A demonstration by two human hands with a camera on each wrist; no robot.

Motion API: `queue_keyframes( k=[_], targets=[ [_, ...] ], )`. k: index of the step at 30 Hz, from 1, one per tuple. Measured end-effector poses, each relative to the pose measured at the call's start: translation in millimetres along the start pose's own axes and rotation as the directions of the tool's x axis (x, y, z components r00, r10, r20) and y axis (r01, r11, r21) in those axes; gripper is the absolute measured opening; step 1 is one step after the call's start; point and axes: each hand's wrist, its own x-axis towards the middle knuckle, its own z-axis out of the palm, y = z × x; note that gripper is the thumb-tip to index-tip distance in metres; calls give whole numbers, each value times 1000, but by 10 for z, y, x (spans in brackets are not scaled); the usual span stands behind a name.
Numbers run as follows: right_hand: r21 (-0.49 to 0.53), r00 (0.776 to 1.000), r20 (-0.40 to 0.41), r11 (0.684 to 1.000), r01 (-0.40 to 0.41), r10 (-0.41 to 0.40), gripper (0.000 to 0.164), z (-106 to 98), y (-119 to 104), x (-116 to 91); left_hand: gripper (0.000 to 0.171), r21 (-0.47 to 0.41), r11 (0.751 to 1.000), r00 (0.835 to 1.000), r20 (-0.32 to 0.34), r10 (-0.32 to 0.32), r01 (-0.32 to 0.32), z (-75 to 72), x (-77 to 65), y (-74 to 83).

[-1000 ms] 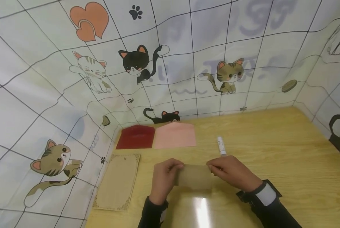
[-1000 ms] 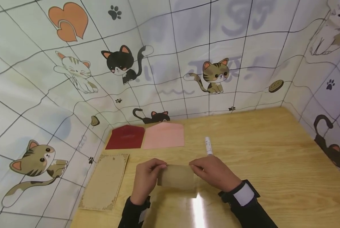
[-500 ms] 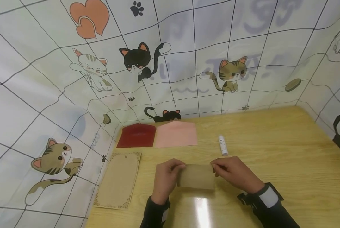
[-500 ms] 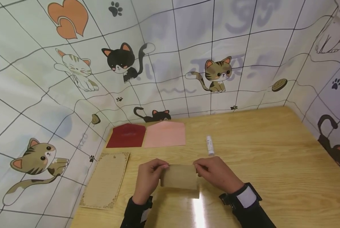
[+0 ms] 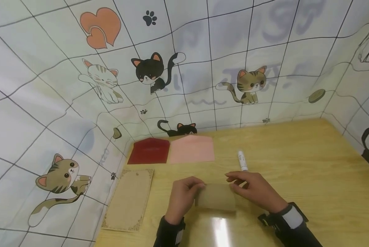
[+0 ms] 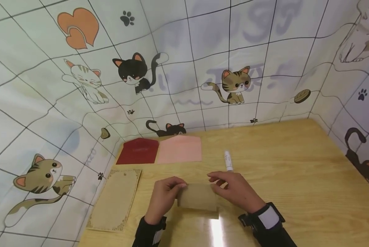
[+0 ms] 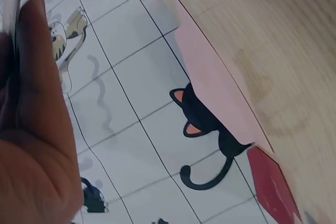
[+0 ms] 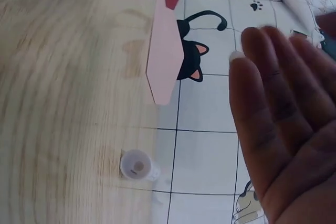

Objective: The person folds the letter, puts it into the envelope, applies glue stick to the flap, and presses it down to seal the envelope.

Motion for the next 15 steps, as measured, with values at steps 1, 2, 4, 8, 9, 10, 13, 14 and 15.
queue_keyframes(
  k=[1,2,4,8,9,10,13,14,15],
  targets=[
    [-10,999,19,1000,27,-27,25,16,7,14,7,1,1000,999,27,17,-17,-8,23,3],
    [-23,998,35,998,56,-55,23,32,17,25,9,6,1000,998,50,27,-27,-12,57,0],
    [-46,993,56,994,103,-100,16,61,54,29,16,13,1000,998,57,24,-25,-16,170,-28],
    [-72,992,48,990,121,-118,11,70,126,-22,28,147,989,998,-55,-21,29,1,602,-285],
    [-68,991,42,990,127,-125,11,73,143,-36,30,203,978,997,-73,-37,51,12,724,-380],
    [-56,990,41,989,134,-132,11,80,151,-42,33,275,959,996,-80,-47,67,25,837,-497],
    [15,984,59,986,168,-169,10,104,177,-55,49,517,854,995,27,-93,65,101,1048,-764],
    [36,982,60,983,178,-180,10,96,187,-62,54,574,817,991,81,-107,41,142,1092,-810],
    [54,980,62,981,188,-191,11,86,195,-67,57,617,787,984,135,-115,7,176,1114,-839]
  ],
)
